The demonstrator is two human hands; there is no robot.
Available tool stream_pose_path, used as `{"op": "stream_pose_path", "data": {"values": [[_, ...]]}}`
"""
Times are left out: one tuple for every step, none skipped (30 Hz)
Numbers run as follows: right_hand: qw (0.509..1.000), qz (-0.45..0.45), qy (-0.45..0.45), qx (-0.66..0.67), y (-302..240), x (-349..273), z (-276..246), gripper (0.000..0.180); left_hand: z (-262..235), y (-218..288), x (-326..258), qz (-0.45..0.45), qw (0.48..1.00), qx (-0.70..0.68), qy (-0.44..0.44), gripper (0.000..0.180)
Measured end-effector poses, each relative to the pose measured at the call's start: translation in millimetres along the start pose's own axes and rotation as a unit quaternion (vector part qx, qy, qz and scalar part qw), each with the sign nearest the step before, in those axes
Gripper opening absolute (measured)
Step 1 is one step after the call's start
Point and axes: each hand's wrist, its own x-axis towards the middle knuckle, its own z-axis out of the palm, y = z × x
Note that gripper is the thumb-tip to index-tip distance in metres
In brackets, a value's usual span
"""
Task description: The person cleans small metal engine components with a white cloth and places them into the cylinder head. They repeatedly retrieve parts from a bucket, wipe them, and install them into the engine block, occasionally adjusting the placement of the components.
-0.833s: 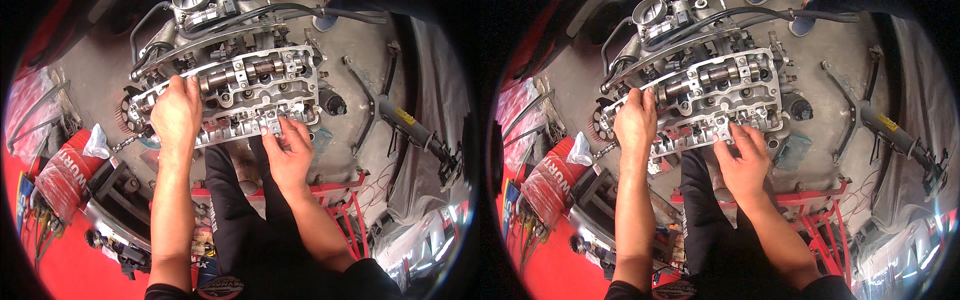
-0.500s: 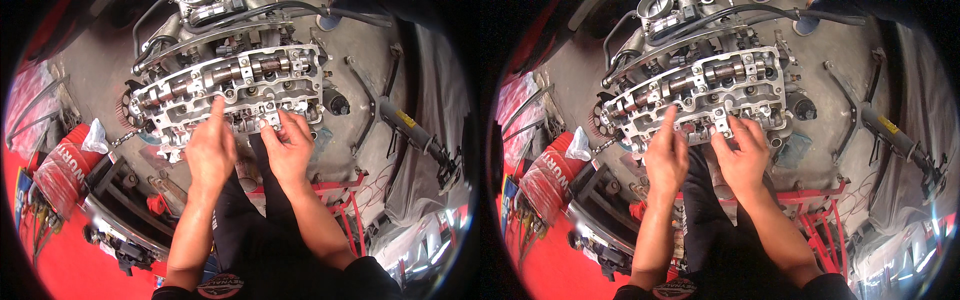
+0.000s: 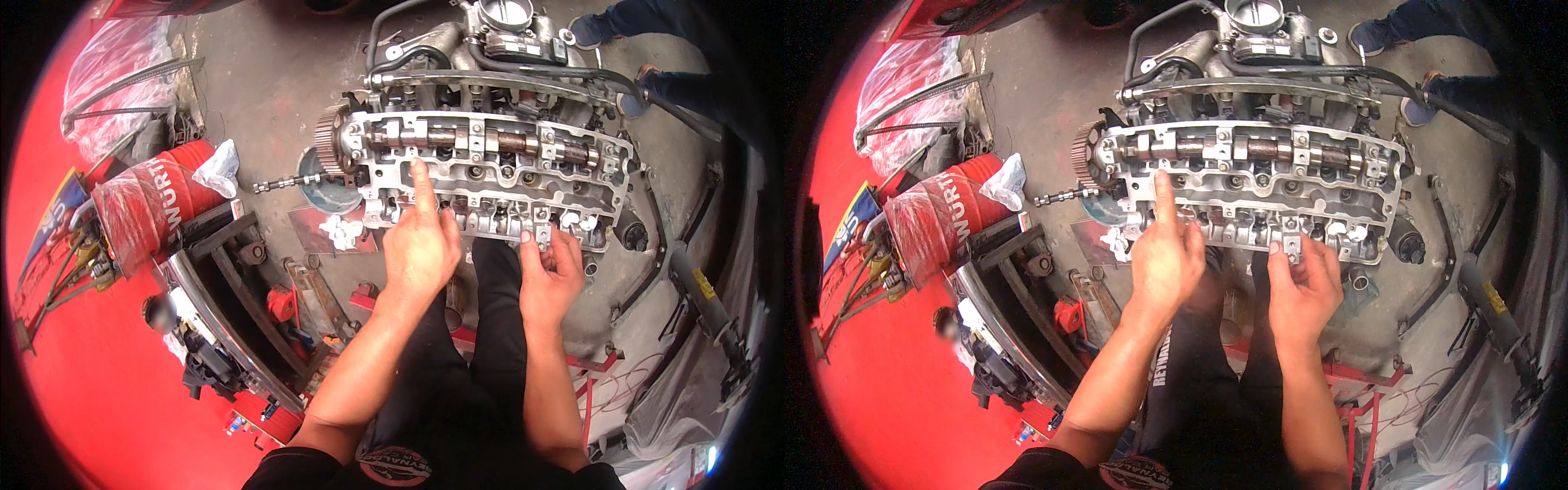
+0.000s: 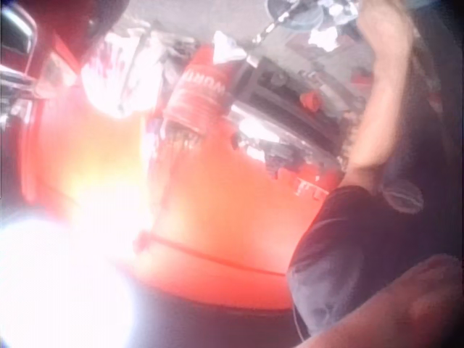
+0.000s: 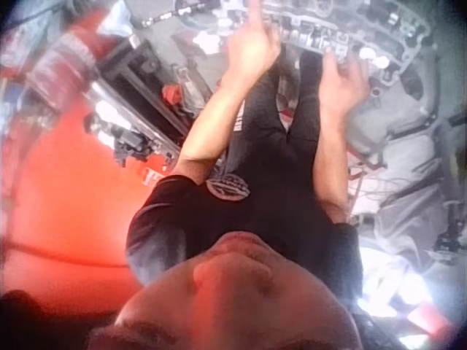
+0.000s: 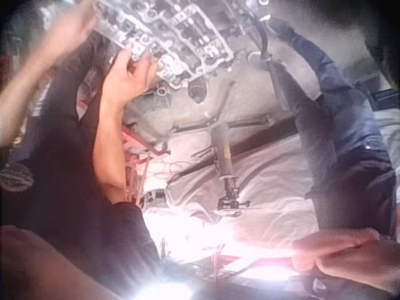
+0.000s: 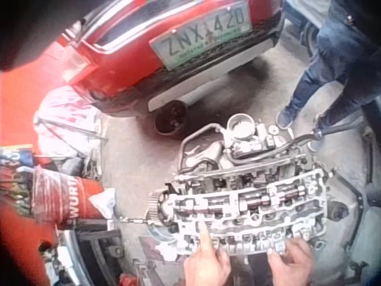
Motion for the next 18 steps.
{"op": "stream_pose_path", "data": {"values": [[1.000, -0.005, -0.003, 0.001, -2, -4, 2, 0.033, -3, -9, 4, -0.018, 1.000, 0.003, 0.003, 0.085], [1.000, 0.003, -0.005, 0.004, -1, -9, 6, 0.034, -8, -17, 7, -0.018, 1.000, -0.007, 0.002, 0.086], [1.000, -0.001, -0.005, 0.001, -3, -13, 8, 0.034, -9, -27, 9, -0.003, 1.000, 0.002, 0.013, 0.087], [1.000, -0.004, -0.004, -0.001, -5, -16, 10, 0.034, -11, -34, 11, -0.004, 1.000, 0.020, 0.010, 0.088], [1.000, -0.008, -0.003, -0.003, -7, -20, 13, 0.035, -14, -40, 13, -0.005, 0.999, 0.038, 0.008, 0.089], [1.000, -0.003, 0.001, -0.002, -8, -23, 15, 0.035, -17, -44, 14, -0.013, 0.999, 0.036, 0.000, 0.090], [1.000, 0.002, 0.004, -0.001, -10, -27, 18, 0.035, -20, -49, 15, -0.021, 0.999, 0.034, -0.008, 0.090], [1.000, 0.007, 0.008, 0.001, -12, -30, 22, 0.035, -23, -53, 16, -0.029, 0.999, 0.033, -0.016, 0.090], [1.000, 0.010, 0.010, 0.006, -13, -34, 25, 0.035, -25, -58, 17, -0.034, 0.998, 0.041, -0.018, 0.090], [1.000, 0.012, 0.012, 0.011, -14, -38, 30, 0.035, -27, -62, 17, -0.039, 0.998, 0.048, -0.020, 0.090], [1.000, 0.014, 0.014, 0.016, -15, -41, 34, 0.035, -30, -66, 18, -0.043, 0.997, 0.057, -0.022, 0.091], [1.000, 0.013, 0.014, 0.014, -17, -44, 39, 0.035, -33, -71, 18, -0.032, 0.998, 0.061, -0.017, 0.092], [1.000, 0.012, 0.018, 0.016, -18, -48, 44, 0.035, -34, -77, 20, -0.017, 0.998, 0.064, -0.017, 0.092], [1.000, 0.010, 0.023, 0.018, -19, -52, 49, 0.035, -36, -82, 21, -0.003, 0.998, 0.067, -0.017, 0.092], [0.999, 0.008, 0.026, 0.021, -20, -56, 54, 0.034, -37, -87, 23, 0.011, 0.997, 0.070, -0.017, 0.092], [0.999, 0.020, 0.025, 0.013, -23, -60, 58, 0.034, -39, -90, 24, 0.022, 0.997, 0.076, -0.021, 0.093], [0.999, 0.017, 0.029, 0.015, -24, -63, 62, 0.034, -43, -92, 24, 0.032, 0.996, 0.082, -0.025, 0.093], [0.999, 0.016, 0.033, 0.015, -24, -66, 67, 0.034, -45, -95, 24, 0.042, 0.995, 0.087, -0.031, 0.093]]}}
